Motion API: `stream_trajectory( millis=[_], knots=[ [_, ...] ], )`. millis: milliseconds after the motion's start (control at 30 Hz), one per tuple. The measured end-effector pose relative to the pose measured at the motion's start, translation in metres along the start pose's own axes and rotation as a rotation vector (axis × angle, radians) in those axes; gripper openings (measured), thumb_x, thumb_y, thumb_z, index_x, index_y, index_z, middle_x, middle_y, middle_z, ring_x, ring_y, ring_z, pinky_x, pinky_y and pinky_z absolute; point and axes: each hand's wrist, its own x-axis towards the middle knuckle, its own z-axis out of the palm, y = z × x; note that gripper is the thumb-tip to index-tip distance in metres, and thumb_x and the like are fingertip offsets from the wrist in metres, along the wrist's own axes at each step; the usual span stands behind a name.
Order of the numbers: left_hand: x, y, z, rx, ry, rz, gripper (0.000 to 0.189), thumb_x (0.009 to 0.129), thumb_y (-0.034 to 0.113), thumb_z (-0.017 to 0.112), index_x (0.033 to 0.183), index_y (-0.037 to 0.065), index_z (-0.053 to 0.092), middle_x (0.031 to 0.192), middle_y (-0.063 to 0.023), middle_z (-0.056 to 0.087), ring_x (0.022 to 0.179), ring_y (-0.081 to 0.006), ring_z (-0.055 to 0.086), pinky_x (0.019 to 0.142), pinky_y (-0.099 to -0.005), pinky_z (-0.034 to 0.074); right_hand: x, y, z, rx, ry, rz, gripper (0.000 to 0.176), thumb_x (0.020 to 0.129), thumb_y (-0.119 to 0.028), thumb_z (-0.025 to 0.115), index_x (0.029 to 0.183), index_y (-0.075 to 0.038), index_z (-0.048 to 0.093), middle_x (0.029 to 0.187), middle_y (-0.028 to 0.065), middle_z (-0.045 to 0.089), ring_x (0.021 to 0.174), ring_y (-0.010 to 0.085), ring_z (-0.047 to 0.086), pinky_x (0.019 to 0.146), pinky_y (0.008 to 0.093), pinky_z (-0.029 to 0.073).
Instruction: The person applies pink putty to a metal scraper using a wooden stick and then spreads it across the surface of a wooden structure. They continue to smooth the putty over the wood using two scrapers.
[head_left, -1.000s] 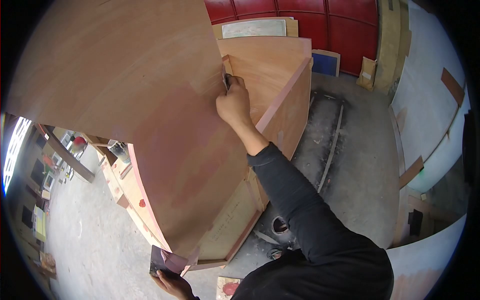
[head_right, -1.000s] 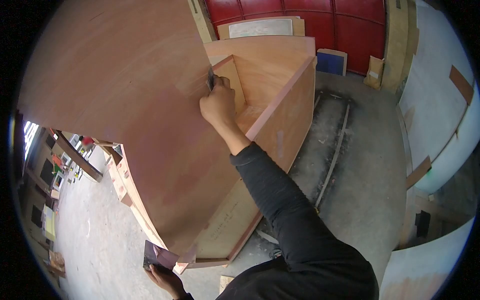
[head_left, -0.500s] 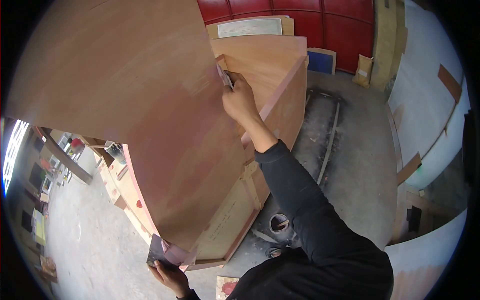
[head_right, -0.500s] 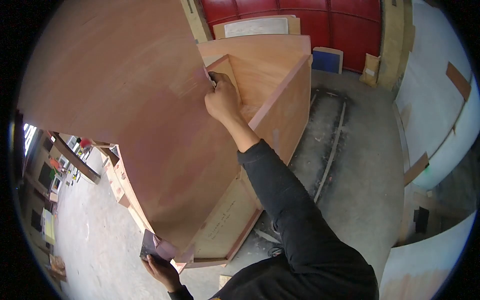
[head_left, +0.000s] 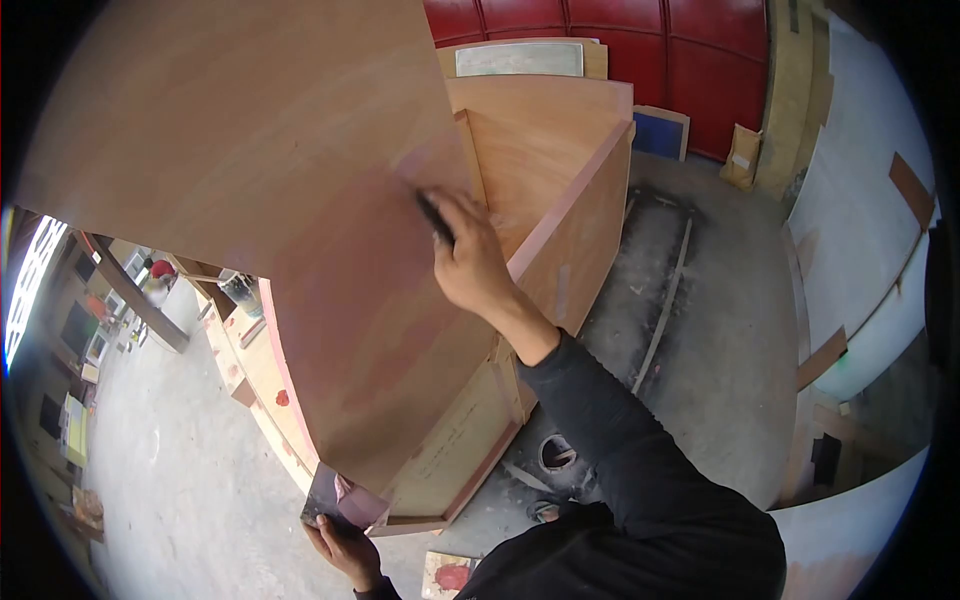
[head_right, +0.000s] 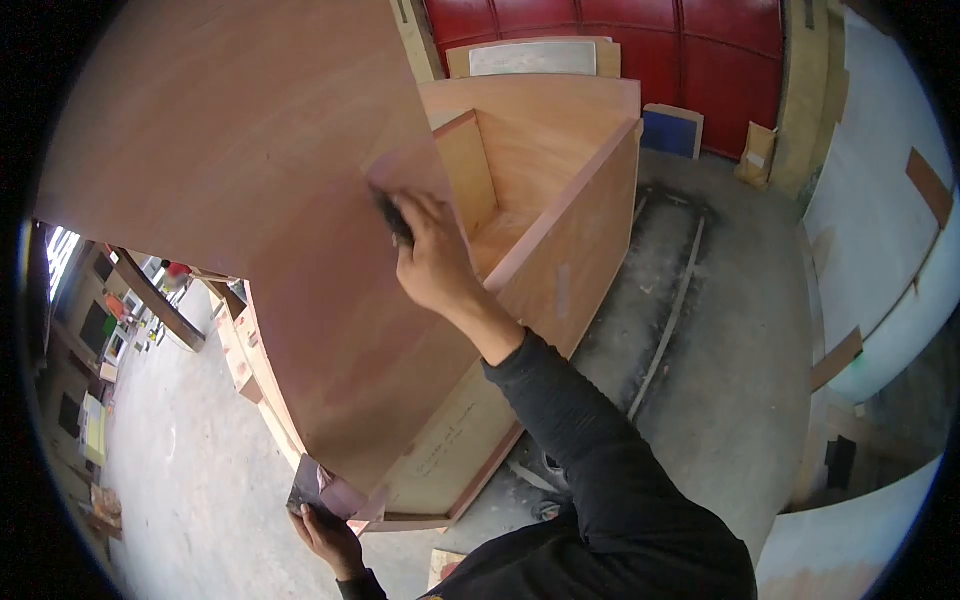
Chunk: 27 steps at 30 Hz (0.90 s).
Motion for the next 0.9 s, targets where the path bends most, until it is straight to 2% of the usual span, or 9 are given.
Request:
stream_trajectory(
  millis=[167, 300, 367, 433, 500, 567, 800, 833, 900],
  knots=[
    [-0.009, -0.001, 0.009, 0.009, 0.012, -0.005, 0.032, 0.102, 0.028, 0.05, 0.122, 0.004, 0.049, 0.115, -0.0098, 0.054, 0.109, -0.0194, 0.051, 0.096, -0.0344, 0.041, 0.026, 0.009, 0.031, -0.139, 0.259, 0.0, 0.058, 0.078, 0.008, 0.06, 0.134, 0.001, 0.048, 0.135, 0.0184, 0.05, 0.123, 0.0413, 0.046, 0.105, 0.0458, 0.04],
    [-0.019, -0.002, 0.012, -0.034, 0.075, -0.028, 0.032, 0.102, 0.028, 0.05, 0.122, 0.003, 0.05, 0.116, -0.01, 0.054, 0.109, -0.0199, 0.052, 0.096, -0.0335, 0.041, -0.008, -0.01, 0.049, -0.166, 0.105, 0.058, 0.062, 0.074, 0.008, 0.064, 0.133, 0.0, 0.049, 0.137, 0.0171, 0.048, 0.119, 0.0399, 0.045, 0.103, 0.046, 0.041],
    [-0.021, -0.004, 0.009, -0.03, 0.111, -0.031, 0.032, 0.102, 0.028, 0.05, 0.121, 0.003, 0.05, 0.116, -0.0102, 0.054, 0.109, -0.02, 0.052, 0.096, -0.0337, 0.041, -0.019, -0.007, 0.033, -0.156, 0.059, 0.062, 0.057, 0.077, 0.008, 0.061, 0.132, 0.001, 0.051, 0.133, 0.0189, 0.053, 0.119, 0.0405, 0.05, 0.102, 0.0462, 0.043],
    [-0.019, -0.004, 0.005, -0.024, 0.135, -0.033, 0.032, 0.102, 0.028, 0.05, 0.121, 0.003, 0.05, 0.116, -0.0104, 0.054, 0.108, -0.0201, 0.052, 0.096, -0.0338, 0.041, -0.016, 0.007, 0.011, 0.015, 0.01, 0.234, 0.048, 0.082, 0.005, 0.055, 0.13, 0.002, 0.053, 0.127, 0.0226, 0.059, 0.117, 0.041, 0.055, 0.101, 0.0441, 0.044],
    [-0.018, -0.003, -0.001, -0.004, 0.057, -0.022, 0.035, 0.103, 0.027, 0.05, 0.126, 0.001, 0.046, 0.118, -0.0124, 0.054, 0.109, -0.0219, 0.052, 0.096, -0.0367, 0.043, 0.014, 0.019, -0.015, 0.103, 0.132, 0.369, 0.046, 0.084, -0.002, 0.054, 0.13, 0.002, 0.054, 0.123, 0.0254, 0.059, 0.115, 0.0419, 0.057, 0.1, 0.0452, 0.044],
    [-0.017, -0.003, -0.003, -0.003, 0.047, -0.014, 0.034, 0.103, 0.027, 0.05, 0.125, 0.001, 0.047, 0.118, -0.0123, 0.054, 0.109, -0.0218, 0.052, 0.096, -0.0365, 0.043, 0.038, 0.037, -0.023, -0.007, 0.086, 0.419, 0.044, 0.083, -0.001, 0.048, 0.126, 0.003, 0.057, 0.123, 0.0263, 0.059, 0.113, 0.0411, 0.058, 0.099, 0.0426, 0.045],
    [-0.019, -0.006, -0.026, 0.038, 0.106, -0.016, 0.034, 0.101, 0.028, 0.051, 0.122, 0.002, 0.049, 0.113, -0.0108, 0.055, 0.106, -0.0202, 0.052, 0.095, -0.035, 0.041, 0.062, 0.038, -0.008, 0.117, 0.151, 0.619, 0.045, 0.079, 0.002, 0.045, 0.122, 0.002, 0.06, 0.123, 0.0259, 0.06, 0.114, 0.0422, 0.058, 0.098, 0.0431, 0.046],
    [-0.019, -0.006, -0.028, 0.038, 0.109, -0.015, 0.034, 0.101, 0.028, 0.051, 0.122, 0.002, 0.049, 0.113, -0.0108, 0.055, 0.106, -0.0202, 0.052, 0.095, -0.035, 0.041, 0.061, 0.037, -0.002, 0.118, 0.149, 0.618, 0.045, 0.079, 0.002, 0.045, 0.122, 0.002, 0.06, 0.123, 0.0259, 0.06, 0.114, 0.0422, 0.058, 0.098, 0.0431, 0.046],
    [-0.022, -0.003, -0.027, 0.019, 0.147, 0.0, 0.034, 0.101, 0.029, 0.051, 0.122, 0.002, 0.049, 0.113, -0.0105, 0.055, 0.106, -0.0204, 0.052, 0.095, -0.0351, 0.041, 0.056, 0.012, 0.005, 0.055, 0.198, 0.399, 0.041, 0.079, 0.004, 0.045, 0.117, 0.003, 0.061, 0.119, 0.0238, 0.062, 0.11, 0.0422, 0.059, 0.094, 0.0448, 0.047]
  ],
)
